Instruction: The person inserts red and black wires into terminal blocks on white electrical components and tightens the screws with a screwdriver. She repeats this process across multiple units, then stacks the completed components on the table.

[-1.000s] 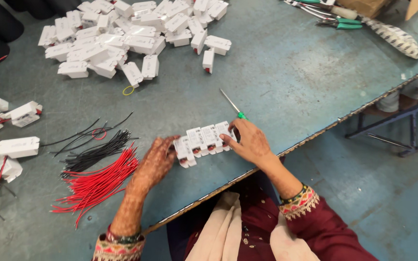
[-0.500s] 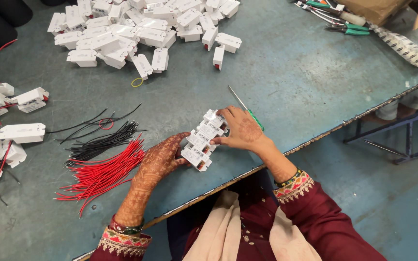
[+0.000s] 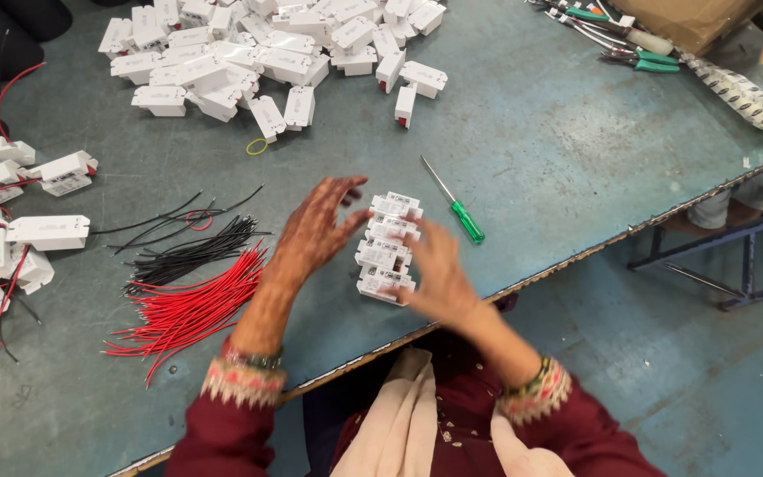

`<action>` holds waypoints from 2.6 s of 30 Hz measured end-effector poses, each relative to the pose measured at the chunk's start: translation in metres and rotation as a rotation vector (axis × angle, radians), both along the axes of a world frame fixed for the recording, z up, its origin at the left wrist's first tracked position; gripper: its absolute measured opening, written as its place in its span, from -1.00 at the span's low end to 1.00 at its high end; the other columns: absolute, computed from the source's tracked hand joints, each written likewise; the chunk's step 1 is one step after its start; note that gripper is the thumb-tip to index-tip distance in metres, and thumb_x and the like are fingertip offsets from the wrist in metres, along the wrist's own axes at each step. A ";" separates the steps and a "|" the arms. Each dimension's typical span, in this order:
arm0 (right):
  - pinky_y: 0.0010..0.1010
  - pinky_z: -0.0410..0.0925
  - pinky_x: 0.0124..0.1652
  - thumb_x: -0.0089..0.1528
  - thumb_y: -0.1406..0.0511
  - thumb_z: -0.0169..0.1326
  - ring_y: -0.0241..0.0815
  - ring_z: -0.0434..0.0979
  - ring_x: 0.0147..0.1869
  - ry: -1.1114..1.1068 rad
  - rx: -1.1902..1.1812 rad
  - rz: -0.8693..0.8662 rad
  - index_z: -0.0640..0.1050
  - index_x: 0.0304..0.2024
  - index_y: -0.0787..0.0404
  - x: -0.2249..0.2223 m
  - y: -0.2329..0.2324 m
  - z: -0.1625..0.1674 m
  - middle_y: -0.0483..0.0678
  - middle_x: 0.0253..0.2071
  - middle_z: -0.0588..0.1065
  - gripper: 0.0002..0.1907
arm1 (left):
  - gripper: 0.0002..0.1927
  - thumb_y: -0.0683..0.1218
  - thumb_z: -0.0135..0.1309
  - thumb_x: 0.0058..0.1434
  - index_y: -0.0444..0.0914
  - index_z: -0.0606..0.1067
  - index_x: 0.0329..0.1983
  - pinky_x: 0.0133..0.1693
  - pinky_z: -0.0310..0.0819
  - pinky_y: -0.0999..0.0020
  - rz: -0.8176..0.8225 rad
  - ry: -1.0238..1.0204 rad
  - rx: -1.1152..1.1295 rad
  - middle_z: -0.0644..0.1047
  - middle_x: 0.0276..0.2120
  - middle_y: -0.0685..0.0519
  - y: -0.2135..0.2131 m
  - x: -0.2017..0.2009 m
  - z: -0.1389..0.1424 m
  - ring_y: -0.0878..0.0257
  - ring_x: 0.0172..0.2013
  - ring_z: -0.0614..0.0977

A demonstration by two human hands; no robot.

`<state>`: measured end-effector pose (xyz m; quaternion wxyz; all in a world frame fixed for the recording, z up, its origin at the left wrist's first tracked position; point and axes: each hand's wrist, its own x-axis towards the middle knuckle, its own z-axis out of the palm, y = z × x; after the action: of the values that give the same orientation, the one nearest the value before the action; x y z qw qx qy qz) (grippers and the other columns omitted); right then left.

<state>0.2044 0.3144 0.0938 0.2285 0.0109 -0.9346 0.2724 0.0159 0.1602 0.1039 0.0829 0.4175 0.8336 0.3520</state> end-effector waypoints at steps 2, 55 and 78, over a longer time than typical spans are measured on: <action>0.10 0.06 0.29 -0.09 0.09 0.46 0.24 0.15 0.44 -0.022 -0.013 0.012 0.38 0.27 0.10 0.018 -0.021 -0.007 0.16 0.38 0.20 -0.09 | -0.44 0.15 0.14 0.29 -0.05 0.38 0.32 0.17 0.40 0.15 -0.069 0.029 0.039 0.48 0.18 0.01 0.027 -0.016 -0.015 0.09 0.17 0.52; -0.10 0.16 0.20 -0.10 -0.04 0.44 0.06 0.31 0.24 -0.120 0.030 0.080 0.49 0.17 0.13 -0.051 0.033 -0.039 -0.01 0.12 0.40 -0.14 | -0.18 0.11 0.43 -0.17 -0.10 0.46 0.21 0.12 0.30 -0.03 -0.081 0.209 0.061 0.45 0.07 0.04 -0.017 0.013 -0.077 -0.03 0.09 0.43; 0.02 0.13 0.20 0.21 0.09 0.30 0.10 0.29 0.22 -0.090 0.157 -0.464 0.61 0.10 0.10 0.019 0.115 -0.061 0.07 0.09 0.38 -0.54 | -0.13 0.29 0.26 -0.04 -0.03 0.35 0.36 0.27 0.08 -0.11 0.291 0.207 -0.290 0.34 0.35 0.03 -0.200 0.017 -0.005 0.01 0.35 0.28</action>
<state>0.2234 0.4296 0.0324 0.2414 -0.1982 -0.9397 0.1392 0.0328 -0.0397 0.0991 0.0044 0.3107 0.9309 0.1920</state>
